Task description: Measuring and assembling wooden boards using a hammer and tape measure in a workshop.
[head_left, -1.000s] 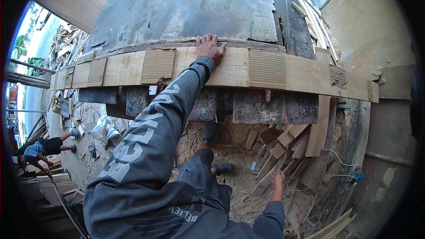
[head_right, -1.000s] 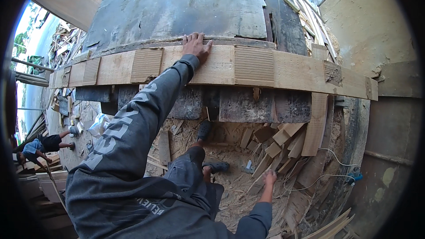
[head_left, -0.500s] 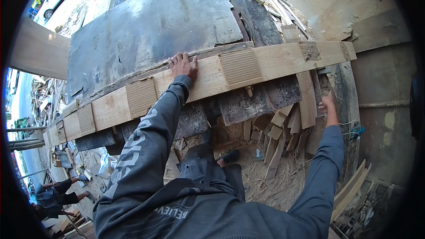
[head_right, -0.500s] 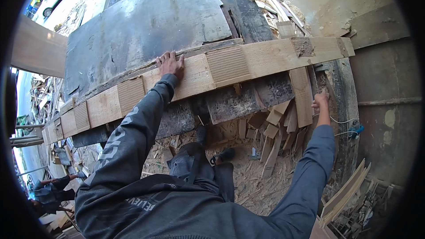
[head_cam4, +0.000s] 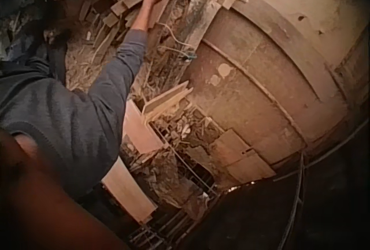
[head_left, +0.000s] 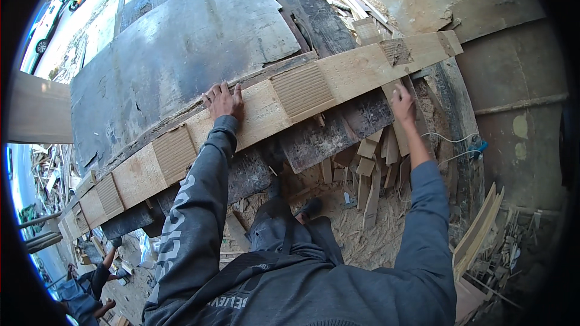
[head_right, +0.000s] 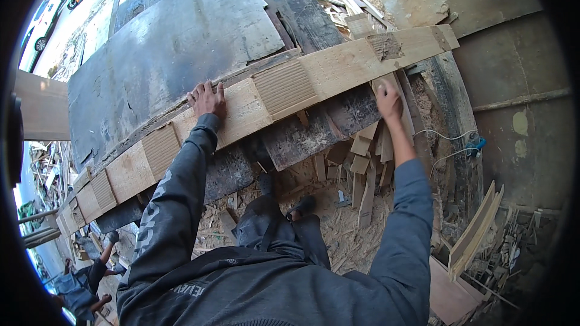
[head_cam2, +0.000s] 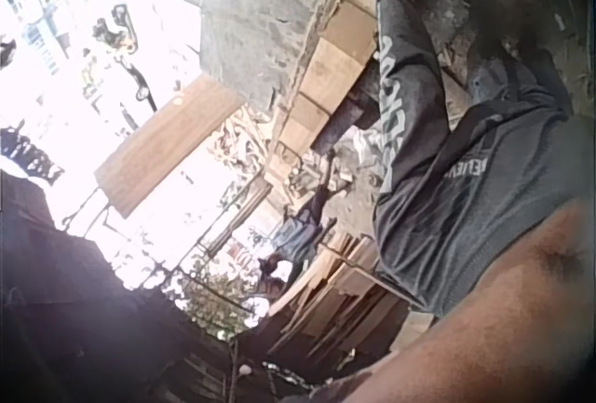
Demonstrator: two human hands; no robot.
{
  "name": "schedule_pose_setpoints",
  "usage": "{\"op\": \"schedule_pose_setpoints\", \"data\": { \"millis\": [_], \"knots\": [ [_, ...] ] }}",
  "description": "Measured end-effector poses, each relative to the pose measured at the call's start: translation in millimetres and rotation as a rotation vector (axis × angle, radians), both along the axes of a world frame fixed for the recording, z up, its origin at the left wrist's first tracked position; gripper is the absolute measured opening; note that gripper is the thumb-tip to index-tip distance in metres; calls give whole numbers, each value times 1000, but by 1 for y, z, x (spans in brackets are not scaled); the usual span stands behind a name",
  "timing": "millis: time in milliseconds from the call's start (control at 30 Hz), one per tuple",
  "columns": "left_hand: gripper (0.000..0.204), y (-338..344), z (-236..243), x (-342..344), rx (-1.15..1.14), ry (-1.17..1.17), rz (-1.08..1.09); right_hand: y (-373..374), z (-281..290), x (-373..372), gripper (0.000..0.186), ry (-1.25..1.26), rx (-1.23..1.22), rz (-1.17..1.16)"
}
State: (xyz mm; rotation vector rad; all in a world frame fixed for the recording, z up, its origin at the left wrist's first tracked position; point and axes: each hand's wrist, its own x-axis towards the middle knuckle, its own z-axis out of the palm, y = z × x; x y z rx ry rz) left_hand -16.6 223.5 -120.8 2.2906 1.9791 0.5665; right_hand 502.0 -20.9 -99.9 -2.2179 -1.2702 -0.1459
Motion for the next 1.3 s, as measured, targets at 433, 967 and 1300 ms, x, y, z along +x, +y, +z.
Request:
{"op": "schedule_pose_setpoints", "data": {
  "millis": [433,967,1300],
  "knots": [
    [56,3,4,-12,7,-50,3,71,-1,-402,78,-89,21,859],
    [49,1,4,-13,-14,-101,-13,-44,87,190,88,183,-725,-687],
    [49,3,5,-15,-19,-74,-5,-39,70,181,83,333,-696,-666]
  ]
}}
